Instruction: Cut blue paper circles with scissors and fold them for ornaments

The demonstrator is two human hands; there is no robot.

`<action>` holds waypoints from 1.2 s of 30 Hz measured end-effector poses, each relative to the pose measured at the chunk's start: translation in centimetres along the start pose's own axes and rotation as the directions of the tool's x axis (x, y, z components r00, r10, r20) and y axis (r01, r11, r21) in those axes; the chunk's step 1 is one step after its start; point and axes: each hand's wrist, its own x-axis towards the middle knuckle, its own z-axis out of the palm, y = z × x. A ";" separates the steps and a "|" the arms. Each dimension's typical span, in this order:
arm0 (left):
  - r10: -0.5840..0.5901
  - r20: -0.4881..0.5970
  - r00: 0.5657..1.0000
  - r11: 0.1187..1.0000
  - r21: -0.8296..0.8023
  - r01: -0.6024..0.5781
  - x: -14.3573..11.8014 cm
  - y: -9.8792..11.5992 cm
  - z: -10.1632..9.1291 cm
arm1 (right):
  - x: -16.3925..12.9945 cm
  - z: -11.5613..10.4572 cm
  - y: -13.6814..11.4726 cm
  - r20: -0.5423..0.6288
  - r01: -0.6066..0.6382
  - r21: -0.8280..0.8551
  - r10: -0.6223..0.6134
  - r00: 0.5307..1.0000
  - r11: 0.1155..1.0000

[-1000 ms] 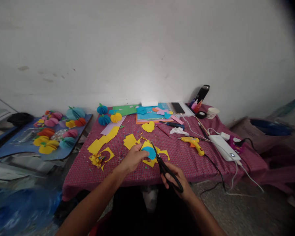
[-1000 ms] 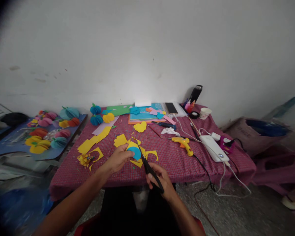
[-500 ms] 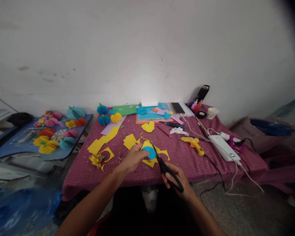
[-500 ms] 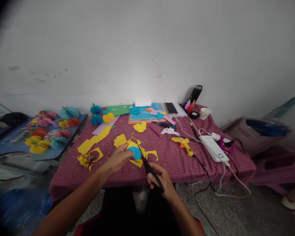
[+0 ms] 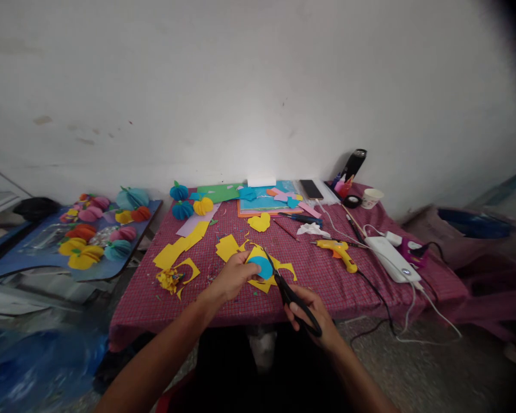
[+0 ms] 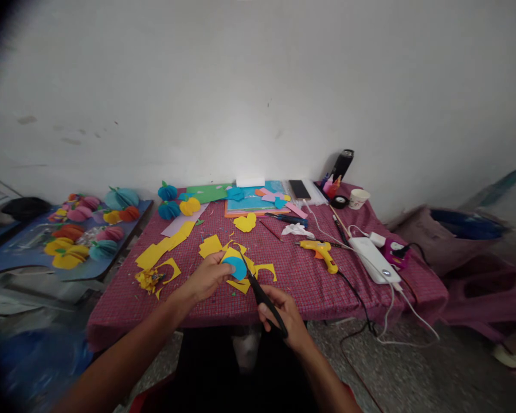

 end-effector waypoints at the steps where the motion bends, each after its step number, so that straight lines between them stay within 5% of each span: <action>1: 0.000 0.003 1.000 1.000 -0.004 0.000 0.0 0.0 0.0 | 0.0 -0.1 0.1 0.000 -0.001 0.000 0.001 1.000 1.000; 36: -0.099 0.091 0.991 0.995 0.019 0.097 -0.2 0.4 -0.5 | -0.2 -0.2 -0.9 0.074 -0.033 0.002 0.032 0.997 0.999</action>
